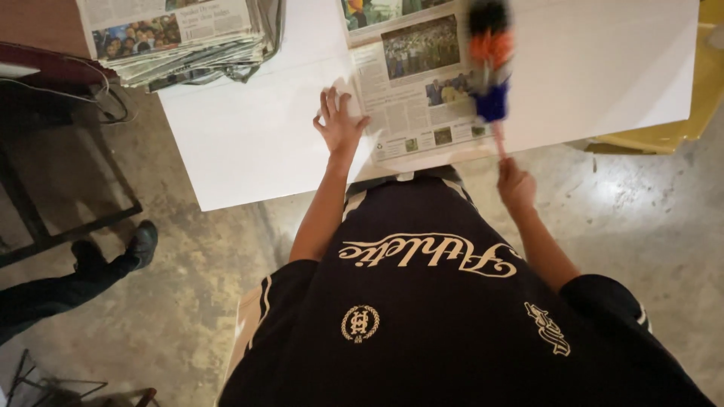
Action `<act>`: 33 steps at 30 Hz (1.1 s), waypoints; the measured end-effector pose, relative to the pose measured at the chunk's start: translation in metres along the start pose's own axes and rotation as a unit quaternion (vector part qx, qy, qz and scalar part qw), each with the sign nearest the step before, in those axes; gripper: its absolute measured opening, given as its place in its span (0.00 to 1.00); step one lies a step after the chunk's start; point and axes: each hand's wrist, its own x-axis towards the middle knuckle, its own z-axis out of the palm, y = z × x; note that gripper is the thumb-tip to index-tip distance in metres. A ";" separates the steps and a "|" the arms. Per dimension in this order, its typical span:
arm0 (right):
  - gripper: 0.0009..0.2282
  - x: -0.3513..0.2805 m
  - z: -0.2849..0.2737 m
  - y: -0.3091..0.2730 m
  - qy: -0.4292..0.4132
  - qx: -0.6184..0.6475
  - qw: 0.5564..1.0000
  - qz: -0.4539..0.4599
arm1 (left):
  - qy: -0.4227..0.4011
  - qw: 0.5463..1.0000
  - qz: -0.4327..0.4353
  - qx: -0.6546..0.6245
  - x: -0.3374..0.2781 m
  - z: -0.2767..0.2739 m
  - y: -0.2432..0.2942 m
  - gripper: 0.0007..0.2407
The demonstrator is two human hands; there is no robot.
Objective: Cleaning and dusting the pages of various newspapers with a duster.
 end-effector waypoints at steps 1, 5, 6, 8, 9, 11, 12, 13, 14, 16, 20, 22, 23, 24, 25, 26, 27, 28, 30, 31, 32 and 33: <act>0.11 -0.007 -0.001 -0.005 -0.045 -0.020 0.995 -0.087 | -0.012 1.000 -0.015 0.008 0.001 -0.001 0.003 0.29; 0.13 -0.011 -0.035 -0.031 -0.223 -0.042 0.974 -0.021 | -0.005 0.999 -0.004 0.039 0.003 0.010 -0.007 0.29; 0.13 -0.012 -0.023 -0.019 -0.226 -0.042 0.973 -0.017 | -0.010 0.999 -0.002 0.039 -0.001 0.006 -0.006 0.29; 0.11 -0.007 0.003 0.005 0.021 -0.043 0.999 0.014 | -0.006 1.000 -0.004 0.001 -0.004 -0.004 -0.001 0.26; 0.11 -0.004 0.013 0.011 0.022 -0.044 0.999 0.015 | -0.006 1.000 -0.003 0.001 -0.006 0.004 -0.002 0.26; 0.12 0.006 0.036 0.015 -0.003 -0.017 1.000 0.002 | -0.009 0.998 0.064 0.003 -0.006 0.015 -0.008 0.26; 0.12 0.015 0.014 -0.004 0.000 -0.018 1.000 0.005 | -0.008 0.998 0.067 0.002 -0.006 0.018 -0.007 0.26; 0.11 0.025 -0.008 -0.023 -0.006 0.016 0.998 -0.068 | -0.022 0.997 0.077 0.004 -0.006 0.021 -0.006 0.25; 0.12 0.034 -0.029 -0.041 -0.013 0.049 0.989 -0.142 | -0.036 0.996 0.085 0.006 -0.008 0.025 -0.006 0.24; 0.13 0.061 -0.032 -0.052 -0.024 0.022 0.991 -0.129 | -0.040 0.996 0.082 -0.001 -0.008 0.023 0.000 0.24; 0.15 0.115 0.009 -0.063 -0.009 0.077 0.997 -0.003 | -0.059 0.994 0.090 0.009 -0.007 0.021 0.010 0.25; 0.14 0.138 0.058 -0.055 -0.013 0.132 0.990 -0.050 | -0.057 0.994 0.091 0.003 -0.003 0.023 0.016 0.26; 0.14 0.147 0.082 -0.051 -0.015 0.188 0.978 -0.090 | -0.059 0.993 0.099 -0.001 -0.004 0.023 0.019 0.26; 0.14 0.156 0.057 -0.065 -0.014 0.188 0.977 -0.098 | -0.052 0.994 0.094 -0.002 -0.004 0.023 0.022 0.26; 0.12 0.164 0.031 -0.078 -0.017 0.113 0.982 -0.152 | -0.058 0.994 0.089 -0.018 -0.003 0.024 0.025 0.26; 0.11 0.171 0.004 -0.092 -0.019 0.038 0.978 -0.205 | -0.065 0.994 0.084 -0.033 -0.004 0.023 0.029 0.26; 0.11 0.192 0.001 -0.081 -0.018 0.038 0.976 -0.212 | -0.059 0.995 0.079 -0.033 0.000 0.017 0.036 0.26; 0.10 0.206 -0.002 -0.069 -0.062 0.047 0.988 -0.132 | -0.065 0.995 0.072 -0.007 -0.003 0.012 0.041 0.26; 0.12 0.227 -0.011 -0.055 -0.106 0.055 0.991 -0.058 | -0.067 0.996 0.060 0.019 -0.003 0.014 0.048 0.27; 0.11 0.234 -0.018 -0.054 -0.082 0.083 0.992 -0.040 | -0.067 0.996 0.052 -0.001 -0.001 0.021 0.049 0.22; 0.15 0.238 -0.025 -0.051 -0.058 0.113 0.992 -0.020 | -0.068 0.996 0.046 -0.021 -0.001 0.028 0.050 0.20; 0.15 0.238 -0.034 -0.055 -0.060 0.114 0.991 -0.025 | -0.066 0.997 0.042 -0.021 -0.003 0.029 0.052 0.20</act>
